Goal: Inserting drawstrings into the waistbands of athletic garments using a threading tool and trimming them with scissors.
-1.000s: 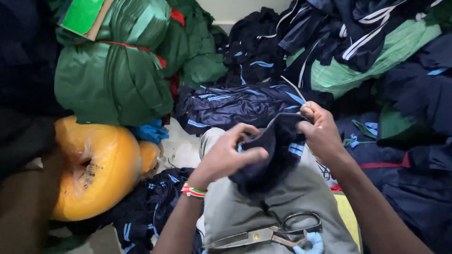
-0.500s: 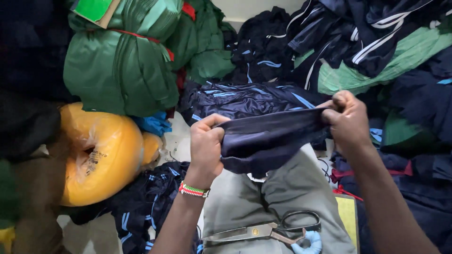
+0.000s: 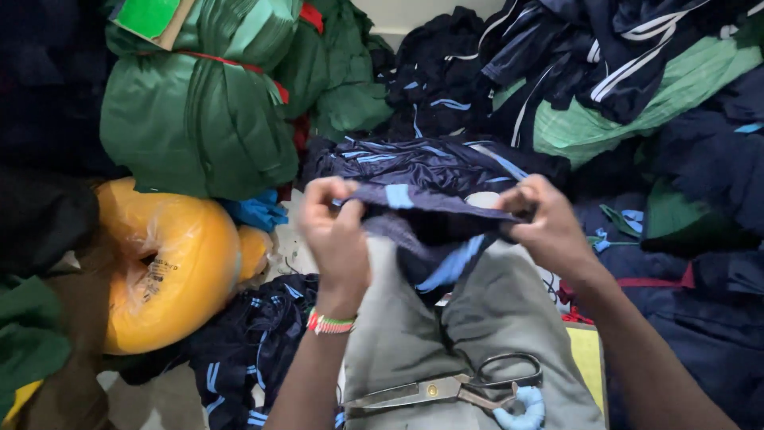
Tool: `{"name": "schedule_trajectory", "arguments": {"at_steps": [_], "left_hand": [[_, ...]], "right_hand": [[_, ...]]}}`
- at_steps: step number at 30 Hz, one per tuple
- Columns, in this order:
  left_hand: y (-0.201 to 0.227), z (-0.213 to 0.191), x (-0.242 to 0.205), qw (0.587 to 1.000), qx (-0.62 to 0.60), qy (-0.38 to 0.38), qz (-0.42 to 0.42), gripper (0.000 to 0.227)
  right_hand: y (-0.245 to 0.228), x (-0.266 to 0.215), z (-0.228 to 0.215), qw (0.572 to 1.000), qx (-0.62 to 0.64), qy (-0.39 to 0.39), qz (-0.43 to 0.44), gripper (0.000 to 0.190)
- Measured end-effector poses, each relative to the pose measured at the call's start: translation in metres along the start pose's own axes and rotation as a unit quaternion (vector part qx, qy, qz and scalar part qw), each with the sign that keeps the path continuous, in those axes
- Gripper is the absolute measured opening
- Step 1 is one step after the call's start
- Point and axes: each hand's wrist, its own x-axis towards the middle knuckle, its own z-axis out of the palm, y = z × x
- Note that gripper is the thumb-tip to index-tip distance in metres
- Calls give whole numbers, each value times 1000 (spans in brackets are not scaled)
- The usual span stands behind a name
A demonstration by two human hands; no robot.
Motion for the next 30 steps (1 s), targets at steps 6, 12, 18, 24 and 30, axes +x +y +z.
{"name": "schedule_trajectory", "arguments": {"at_steps": [6, 12, 18, 24, 30], "left_hand": [[-8, -14, -29, 894, 259, -333, 153, 41], [-30, 23, -25, 943, 97, -295, 120, 49], [-30, 9, -13, 967, 18, -253, -31, 45], [-2, -5, -17, 966, 28, -244, -75, 47], [21, 7, -22, 866, 55, -485, -109, 46]], "right_hand": [[-24, -5, 1, 988, 13, 119, 93, 21], [-59, 13, 25, 999, 51, 8, -5, 23], [-12, 3, -2, 995, 71, -40, 62, 34], [9, -10, -32, 979, 149, 79, 118, 17], [-14, -8, -38, 927, 334, 90, 145, 32]]}}
